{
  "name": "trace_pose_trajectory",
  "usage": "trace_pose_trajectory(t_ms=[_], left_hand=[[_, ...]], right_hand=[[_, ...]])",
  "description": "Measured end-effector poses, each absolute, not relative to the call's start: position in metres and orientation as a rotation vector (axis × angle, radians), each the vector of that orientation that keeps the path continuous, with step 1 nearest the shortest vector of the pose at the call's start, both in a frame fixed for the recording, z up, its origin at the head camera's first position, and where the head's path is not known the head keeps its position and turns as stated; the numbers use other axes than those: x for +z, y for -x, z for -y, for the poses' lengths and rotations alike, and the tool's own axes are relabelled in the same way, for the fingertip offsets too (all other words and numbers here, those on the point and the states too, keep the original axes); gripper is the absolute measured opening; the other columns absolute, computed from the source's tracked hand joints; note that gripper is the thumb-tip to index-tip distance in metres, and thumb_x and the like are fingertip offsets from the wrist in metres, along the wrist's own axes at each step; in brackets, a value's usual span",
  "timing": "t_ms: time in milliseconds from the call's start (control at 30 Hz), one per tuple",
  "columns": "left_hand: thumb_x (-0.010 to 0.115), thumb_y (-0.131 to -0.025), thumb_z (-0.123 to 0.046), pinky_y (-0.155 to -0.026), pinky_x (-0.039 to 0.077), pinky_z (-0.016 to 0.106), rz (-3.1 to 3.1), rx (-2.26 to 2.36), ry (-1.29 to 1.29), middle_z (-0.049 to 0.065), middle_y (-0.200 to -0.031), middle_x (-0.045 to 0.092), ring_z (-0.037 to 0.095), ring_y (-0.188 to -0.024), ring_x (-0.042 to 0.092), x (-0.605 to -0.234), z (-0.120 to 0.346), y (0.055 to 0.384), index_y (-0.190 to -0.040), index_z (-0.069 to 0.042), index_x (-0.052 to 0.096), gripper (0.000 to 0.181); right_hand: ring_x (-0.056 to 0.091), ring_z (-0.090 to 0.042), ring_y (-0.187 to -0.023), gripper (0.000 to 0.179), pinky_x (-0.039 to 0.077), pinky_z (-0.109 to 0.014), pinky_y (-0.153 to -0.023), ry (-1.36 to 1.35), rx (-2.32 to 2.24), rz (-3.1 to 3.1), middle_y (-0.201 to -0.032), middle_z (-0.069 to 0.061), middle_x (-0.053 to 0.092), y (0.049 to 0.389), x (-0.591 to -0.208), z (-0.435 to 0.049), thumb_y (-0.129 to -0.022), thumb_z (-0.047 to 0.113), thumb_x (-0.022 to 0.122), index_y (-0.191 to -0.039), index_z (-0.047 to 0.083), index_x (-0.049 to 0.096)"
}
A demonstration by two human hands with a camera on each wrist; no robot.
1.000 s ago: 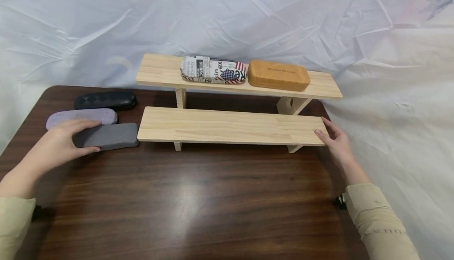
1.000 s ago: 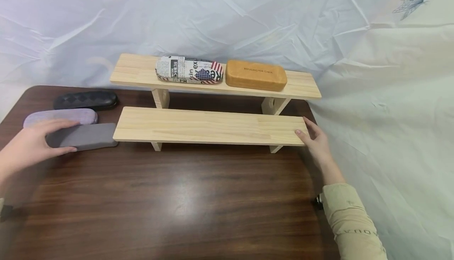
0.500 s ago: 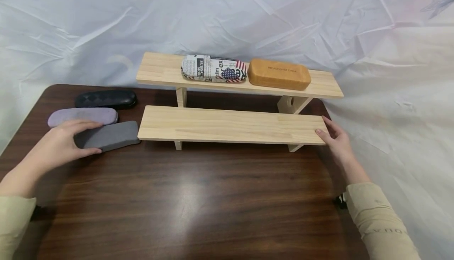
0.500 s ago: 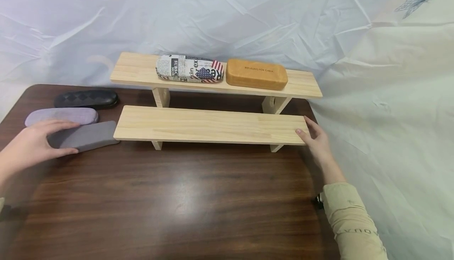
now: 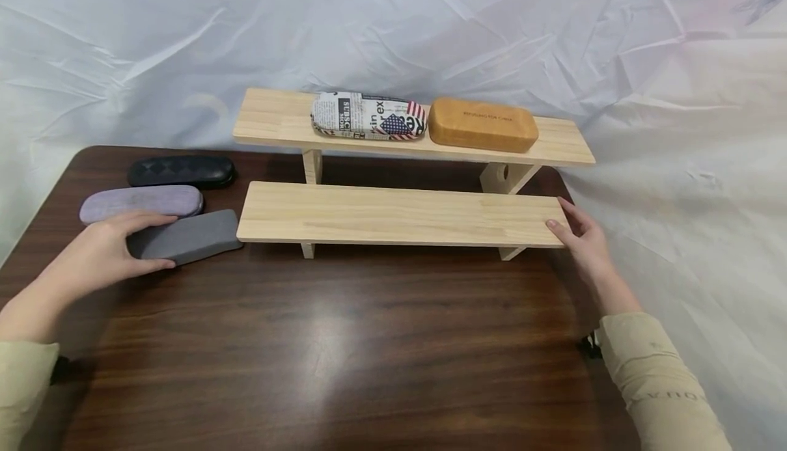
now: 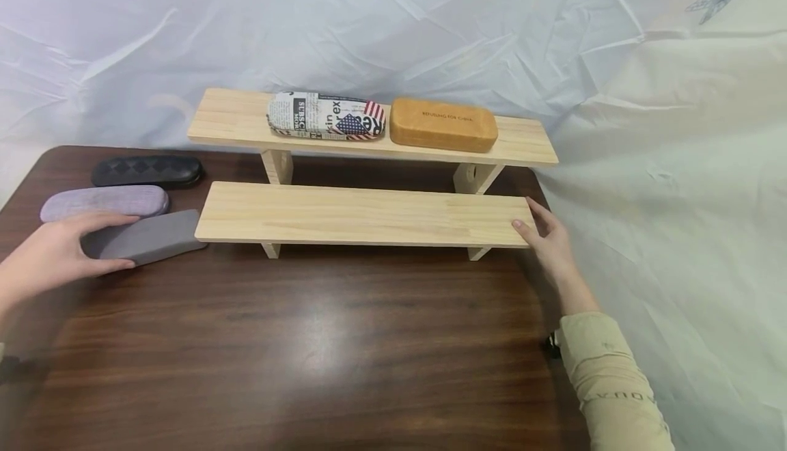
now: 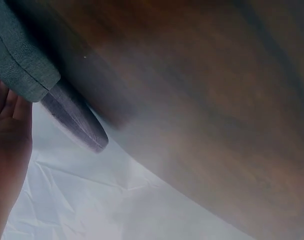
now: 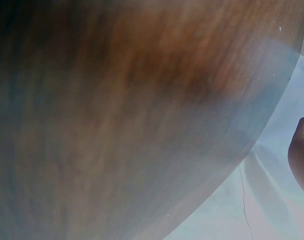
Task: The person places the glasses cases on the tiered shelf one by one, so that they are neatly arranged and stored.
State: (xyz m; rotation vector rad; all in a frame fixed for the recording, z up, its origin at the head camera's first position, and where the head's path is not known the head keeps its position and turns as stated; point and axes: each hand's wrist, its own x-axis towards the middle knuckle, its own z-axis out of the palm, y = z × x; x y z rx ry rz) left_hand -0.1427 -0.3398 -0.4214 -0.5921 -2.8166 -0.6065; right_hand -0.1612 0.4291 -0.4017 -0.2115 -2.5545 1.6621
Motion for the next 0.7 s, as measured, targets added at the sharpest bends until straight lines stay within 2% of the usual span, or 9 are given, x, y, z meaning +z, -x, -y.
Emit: trace_pose_trajectory(t_ms=[67,133,200,233,300,400,500,633,700], left_hand=[[0.102,-0.059,-0.010,-0.113,0.026,0.005,2.821,-0.608,0.566,0.029,-0.128,0.070,0.048,-0.121,0.061,-0.420,0.342,0.140,-0.127,0.001,0.072,0.075],[0.101,-0.060,-0.010,-0.117,0.037,0.026,2.837,-0.592,0.542,0.030,-0.129,0.069,0.049,-0.121,0.061,-0.419,0.344,0.138,-0.128,0.001,0.071,0.075],[0.101,-0.060,-0.010,-0.111,0.044,0.044,2.857,-0.574,0.520,0.031,-0.130,0.069,0.051,-0.121,0.060,-0.416,0.346,0.136,-0.130,0.002,0.070,0.077],[0.101,-0.061,-0.011,-0.108,0.045,0.048,2.872,-0.565,0.505,0.032,-0.131,0.068,0.052,-0.120,0.060,-0.414,0.347,0.135,-0.131,0.002,0.069,0.078],[0.101,-0.061,-0.010,-0.094,0.045,0.061,2.889,-0.543,0.485,0.032,-0.132,0.066,0.054,-0.120,0.059,-0.409,0.349,0.134,-0.133,0.003,0.068,0.080],[0.101,-0.060,-0.008,-0.087,0.046,0.063,2.884,-0.516,0.454,0.033,-0.133,0.065,0.055,-0.117,0.059,-0.400,0.351,0.131,-0.133,0.002,0.067,0.081],[0.101,-0.056,-0.006,-0.088,0.047,0.065,2.848,-0.500,0.460,0.035,-0.133,0.064,0.057,-0.118,0.058,-0.390,0.353,0.130,-0.132,0.003,0.067,0.083],[0.101,-0.050,-0.006,-0.091,0.046,0.063,2.772,-0.469,0.512,0.035,-0.129,0.066,0.056,-0.117,0.059,-0.376,0.352,0.131,-0.131,0.003,0.068,0.088],[0.101,-0.049,-0.006,-0.088,0.046,0.060,2.745,-0.452,0.526,0.034,-0.127,0.067,0.052,-0.114,0.059,-0.367,0.348,0.130,-0.131,0.004,0.068,0.089]], right_hand=[[0.049,-0.001,-0.131,0.071,0.045,0.000,-0.091,0.209,1.632,2.579,-0.172,-0.025,0.030,0.162,-0.401,-0.429,-0.105,0.020,0.069,-0.166,0.007,0.035],[0.049,-0.001,-0.130,0.072,0.045,0.000,-0.091,0.201,1.619,2.591,-0.171,-0.027,0.030,0.163,-0.401,-0.428,-0.105,0.020,0.068,-0.166,0.006,0.034],[0.049,0.000,-0.128,0.072,0.046,0.000,-0.090,0.197,1.632,2.582,-0.171,-0.026,0.031,0.164,-0.401,-0.428,-0.105,0.019,0.068,-0.166,0.006,0.033],[0.050,0.001,-0.126,0.072,0.046,0.000,-0.090,0.194,1.645,2.572,-0.171,-0.025,0.032,0.164,-0.401,-0.428,-0.105,0.018,0.068,-0.166,0.005,0.033],[0.050,0.002,-0.123,0.071,0.047,-0.001,-0.090,0.191,1.687,2.537,-0.169,-0.023,0.035,0.165,-0.401,-0.428,-0.104,0.016,0.069,-0.166,0.005,0.034],[0.051,0.003,-0.121,0.071,0.047,-0.001,-0.090,0.194,1.715,2.511,-0.167,-0.021,0.038,0.166,-0.401,-0.429,-0.104,0.014,0.069,-0.165,0.004,0.034],[0.050,0.001,-0.126,0.072,0.046,-0.001,-0.091,0.197,1.730,2.507,-0.171,-0.022,0.033,0.165,-0.401,-0.429,-0.104,0.014,0.069,-0.166,0.004,0.034],[0.048,-0.003,-0.134,0.072,0.045,0.000,-0.092,0.201,1.726,2.521,-0.173,-0.027,0.026,0.163,-0.401,-0.429,-0.105,0.015,0.068,-0.166,0.005,0.033],[0.048,-0.003,-0.135,0.071,0.045,0.000,-0.092,0.206,1.738,2.515,-0.173,-0.027,0.025,0.162,-0.401,-0.429,-0.105,0.015,0.068,-0.166,0.005,0.033]])
